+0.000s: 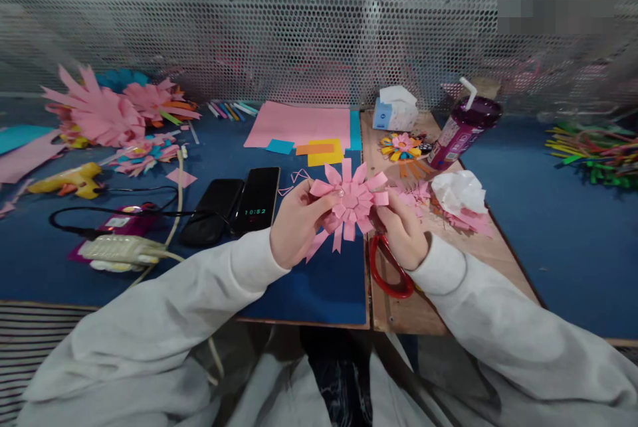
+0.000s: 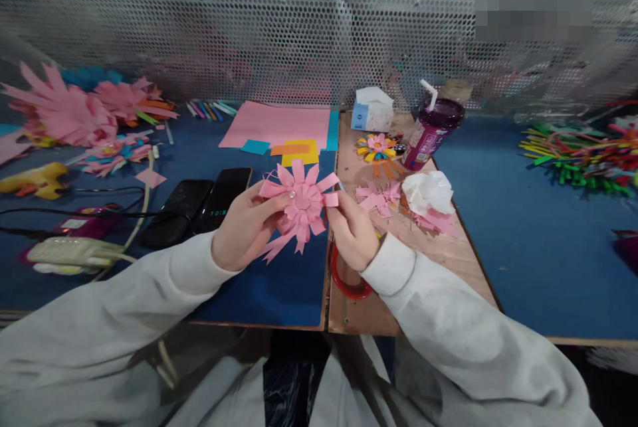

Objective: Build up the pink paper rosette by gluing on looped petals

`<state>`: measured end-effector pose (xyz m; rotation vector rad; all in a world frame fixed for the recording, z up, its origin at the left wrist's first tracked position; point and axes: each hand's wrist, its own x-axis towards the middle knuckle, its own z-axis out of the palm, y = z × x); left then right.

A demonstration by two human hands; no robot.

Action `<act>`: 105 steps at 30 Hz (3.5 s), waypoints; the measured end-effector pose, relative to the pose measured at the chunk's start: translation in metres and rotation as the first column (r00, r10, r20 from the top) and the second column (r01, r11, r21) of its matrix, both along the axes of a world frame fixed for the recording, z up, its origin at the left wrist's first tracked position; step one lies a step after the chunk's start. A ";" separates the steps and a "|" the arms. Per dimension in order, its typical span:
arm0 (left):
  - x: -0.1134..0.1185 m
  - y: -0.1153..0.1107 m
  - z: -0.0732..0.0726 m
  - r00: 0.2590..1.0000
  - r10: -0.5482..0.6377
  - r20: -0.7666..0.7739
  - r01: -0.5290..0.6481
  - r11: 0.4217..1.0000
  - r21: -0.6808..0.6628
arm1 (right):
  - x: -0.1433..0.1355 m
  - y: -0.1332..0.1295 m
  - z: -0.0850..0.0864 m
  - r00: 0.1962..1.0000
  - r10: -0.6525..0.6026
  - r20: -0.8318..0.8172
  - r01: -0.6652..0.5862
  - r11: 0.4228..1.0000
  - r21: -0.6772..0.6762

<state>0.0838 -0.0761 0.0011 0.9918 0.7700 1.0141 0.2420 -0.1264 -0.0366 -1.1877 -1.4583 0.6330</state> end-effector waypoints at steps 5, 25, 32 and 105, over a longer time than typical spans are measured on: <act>-0.005 0.015 0.003 0.998 0.007 -0.055 -0.003 0.998 0.070 | 0.003 0.004 0.001 0.995 0.041 -0.093 -0.047 0.997 -0.067; -0.037 0.088 0.011 0.785 -0.233 -0.574 0.335 0.939 0.076 | 0.009 0.021 -0.001 0.986 -0.054 -0.159 -0.031 0.872 -0.488; -0.034 0.111 -0.010 0.610 -0.226 -0.760 0.422 0.904 0.070 | 0.016 0.037 0.006 0.953 -0.024 0.301 0.099 0.966 -0.237; -0.057 0.091 -0.037 0.538 0.310 -0.784 0.706 0.343 0.620 | 0.000 0.050 -0.017 0.492 -0.089 0.866 -0.344 0.894 0.287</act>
